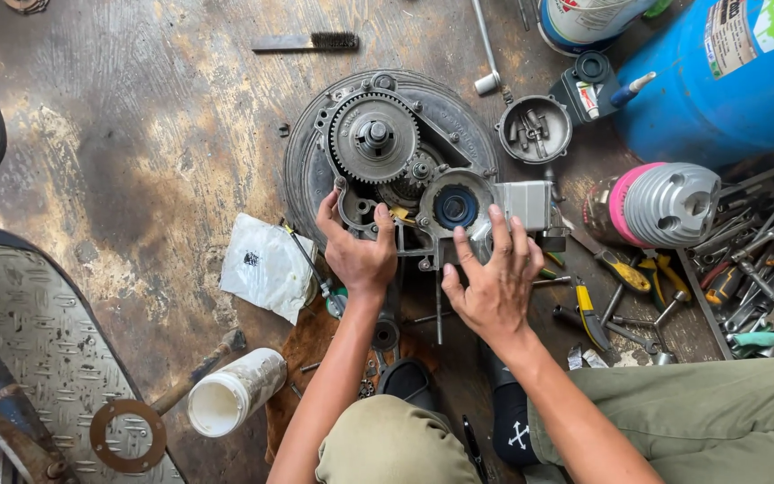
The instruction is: The person sits on the floor and uses a screwdriver to work on a disassembled engine block. They manipulate internal components, including gears and a blue seal, while surrounded by various tools and engine parts.
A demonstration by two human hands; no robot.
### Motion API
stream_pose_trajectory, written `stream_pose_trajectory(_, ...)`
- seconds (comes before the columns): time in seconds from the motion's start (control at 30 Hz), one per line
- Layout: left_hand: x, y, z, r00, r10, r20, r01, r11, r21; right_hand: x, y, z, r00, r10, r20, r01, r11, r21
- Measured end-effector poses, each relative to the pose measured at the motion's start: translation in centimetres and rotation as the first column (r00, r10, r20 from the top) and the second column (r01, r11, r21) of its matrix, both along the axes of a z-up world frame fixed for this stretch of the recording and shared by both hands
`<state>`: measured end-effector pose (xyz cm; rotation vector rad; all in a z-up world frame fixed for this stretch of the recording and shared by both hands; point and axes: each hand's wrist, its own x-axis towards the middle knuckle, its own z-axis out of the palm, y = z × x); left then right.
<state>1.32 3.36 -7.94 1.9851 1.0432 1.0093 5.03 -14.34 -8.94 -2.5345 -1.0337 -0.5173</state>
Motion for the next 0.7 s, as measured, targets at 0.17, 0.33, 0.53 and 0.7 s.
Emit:
stream_pose_trajectory(0.17,0.0,0.0,0.5,1.000,0.000,-0.002,0.000,1.000,-0.001,0.1,0.6,0.2,0.999,0.006,0.039,-0.005,1.000,-0.007)
stream_pose_trajectory(0.33,0.2,0.0,0.6,1.000,0.002,-0.001,-0.002,1.000,-0.005,1.1,0.9,0.3,0.998,0.044,0.036,-0.043,0.999,-0.019)
stream_pose_trajectory(0.53,0.1,-0.2,1.0,1.000,-0.006,0.003,0.006,1.000,-0.020,2.0,0.5,0.7,0.989,0.125,0.078,-0.123,0.992,-0.031)
stream_pose_trajectory(0.7,0.1,0.1,0.7,1.000,0.004,-0.012,-0.004,1.000,-0.009,3.0,1.2,-0.5,0.961,0.239,0.137,-0.230,0.970,-0.076)
